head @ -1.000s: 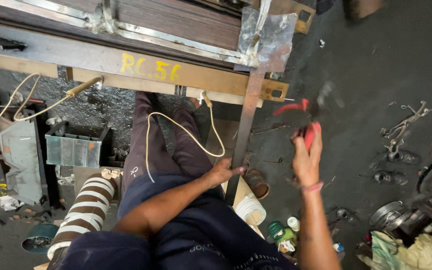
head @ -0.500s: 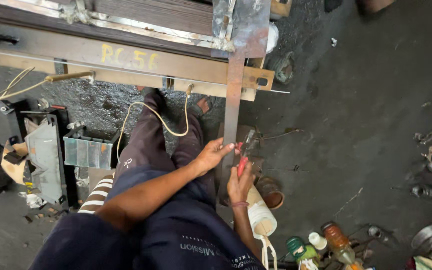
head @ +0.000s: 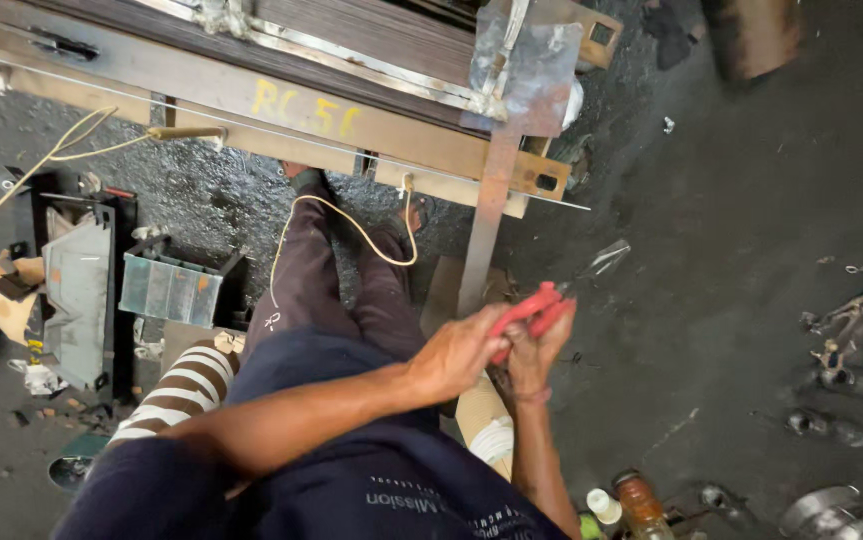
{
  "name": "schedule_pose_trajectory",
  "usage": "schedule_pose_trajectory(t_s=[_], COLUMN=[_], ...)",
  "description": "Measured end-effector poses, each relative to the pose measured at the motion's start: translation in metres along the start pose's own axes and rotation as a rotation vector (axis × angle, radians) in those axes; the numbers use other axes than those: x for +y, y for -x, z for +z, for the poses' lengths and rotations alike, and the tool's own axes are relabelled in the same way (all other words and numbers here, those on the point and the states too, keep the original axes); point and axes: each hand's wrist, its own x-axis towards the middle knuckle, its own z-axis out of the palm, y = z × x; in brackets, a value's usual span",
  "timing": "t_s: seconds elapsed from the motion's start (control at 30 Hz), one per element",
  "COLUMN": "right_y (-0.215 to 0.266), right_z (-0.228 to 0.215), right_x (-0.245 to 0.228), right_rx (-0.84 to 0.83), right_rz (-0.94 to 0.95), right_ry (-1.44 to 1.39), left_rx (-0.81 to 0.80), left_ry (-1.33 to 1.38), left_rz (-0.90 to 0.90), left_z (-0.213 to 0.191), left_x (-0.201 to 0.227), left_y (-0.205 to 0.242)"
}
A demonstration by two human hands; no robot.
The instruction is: The person uses pliers to adjust a metal bar clamped to a workbench, then welds the bar with a welding torch, producing sparks. The person continues to adjust and weld the metal bar multiple times.
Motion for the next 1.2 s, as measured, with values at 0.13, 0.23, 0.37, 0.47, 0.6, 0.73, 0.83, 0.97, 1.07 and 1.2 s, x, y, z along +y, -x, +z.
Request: schedule_pose_trajectory(t_s=[0.13, 0.23, 0.37, 0.47, 0.6, 0.73, 0.83, 0.97, 1.07, 1.2], right_y=[-0.017, -0.036, -0.054, -0.07, -0.073, -0.078, -0.088, -0.109, -0.113, -0.099], right_z=[0.037, 0.036, 0.014, 0.019, 0.014, 0.01, 0.013, 0.04, 0.046, 0.063], right_x=[-0.008, -0.044, -0.087, -0.092, -0.087, -0.083, -0.081, -0.105, -0.149, -0.155], right_rx=[0.122, 0.02, -0.125, -0.109, -0.137, -0.134, -0.231, -0.214, -0.218, -0.344], right_rz=[0.366, 0.439, 0.181, 0.228, 0.293, 0.406, 0.352, 0.372, 0.192, -0.474], right_ry=[-0.184, -0.048, 0.078, 0.287, 0.59, 0.547, 0.519, 0.528, 0.608, 0.43], left_rx=[-0.174, 0.014, 0.593, 0.809, 0.554, 0.445, 0.404, 0.441, 0.428, 0.369], left_ry=[-0.31, -0.496, -0.642, -0.993, -0.962, -0.984, -0.974, -1.041, -1.07, -1.019], left_rz=[0.097, 0.593, 0.28, 0.145, 0.081, 0.054, 0.034, 0.098, 0.198, 0.189], left_z=[-0.034, -0.104, -0.224, -0.256, -0.236, -0.239, -0.236, -0.239, -0.248, -0.248], left_x=[0.031, 0.085, 0.088, 0.03, -0.055, -0.083, -0.084, -0.094, -0.103, -0.108], left_y=[0.016, 0.034, -0.013, -0.087, -0.096, -0.096, -0.095, -0.093, -0.094, -0.087])
